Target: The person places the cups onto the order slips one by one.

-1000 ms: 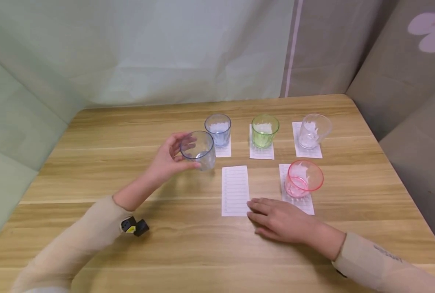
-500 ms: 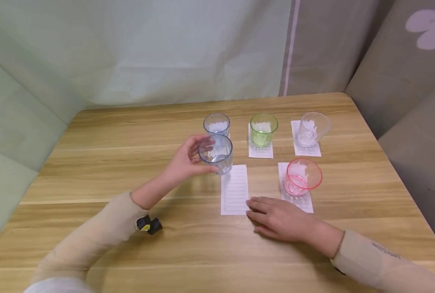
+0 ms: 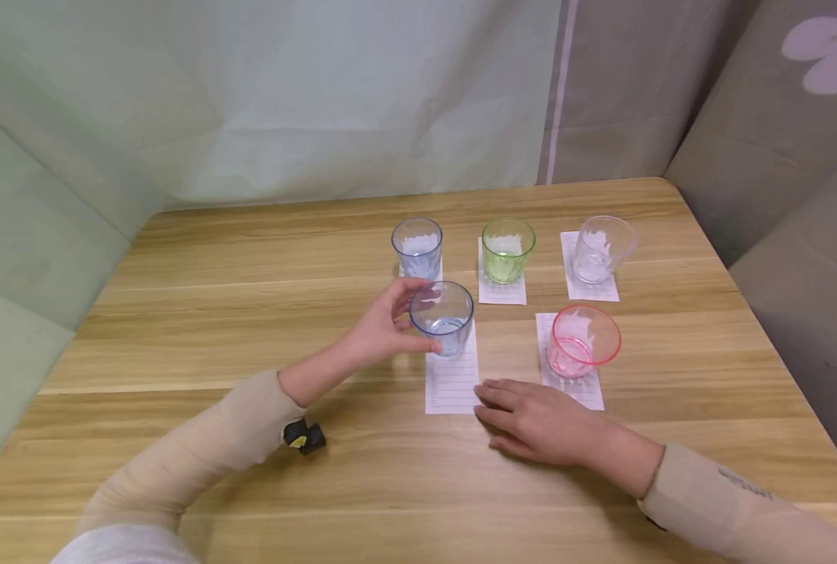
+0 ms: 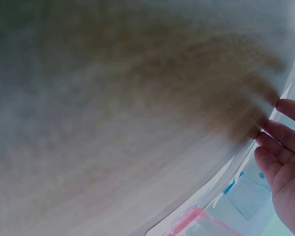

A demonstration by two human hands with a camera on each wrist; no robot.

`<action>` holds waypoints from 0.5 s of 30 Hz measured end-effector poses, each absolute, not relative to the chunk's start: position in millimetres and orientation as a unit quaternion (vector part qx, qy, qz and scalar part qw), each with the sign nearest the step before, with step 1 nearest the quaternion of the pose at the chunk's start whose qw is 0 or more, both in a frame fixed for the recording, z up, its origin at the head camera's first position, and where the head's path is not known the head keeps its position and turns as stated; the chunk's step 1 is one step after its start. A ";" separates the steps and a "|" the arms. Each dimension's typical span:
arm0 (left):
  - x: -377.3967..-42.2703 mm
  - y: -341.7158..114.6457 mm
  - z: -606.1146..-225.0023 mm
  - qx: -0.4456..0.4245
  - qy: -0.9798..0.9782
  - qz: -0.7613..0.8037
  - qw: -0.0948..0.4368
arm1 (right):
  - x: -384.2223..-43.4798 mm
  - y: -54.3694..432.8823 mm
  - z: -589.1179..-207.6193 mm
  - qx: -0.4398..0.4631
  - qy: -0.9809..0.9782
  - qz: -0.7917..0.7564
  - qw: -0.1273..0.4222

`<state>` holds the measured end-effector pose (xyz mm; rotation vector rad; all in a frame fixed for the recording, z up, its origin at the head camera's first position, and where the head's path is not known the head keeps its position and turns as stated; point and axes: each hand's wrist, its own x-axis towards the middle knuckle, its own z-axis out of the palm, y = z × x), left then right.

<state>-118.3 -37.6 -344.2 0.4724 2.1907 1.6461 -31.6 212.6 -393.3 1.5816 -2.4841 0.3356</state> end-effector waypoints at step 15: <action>-111.2 -34.8 -360.5 0.174 0.783 0.560 0.207 | -31.9 212.9 -393.5 0.531 -0.835 0.116 0.090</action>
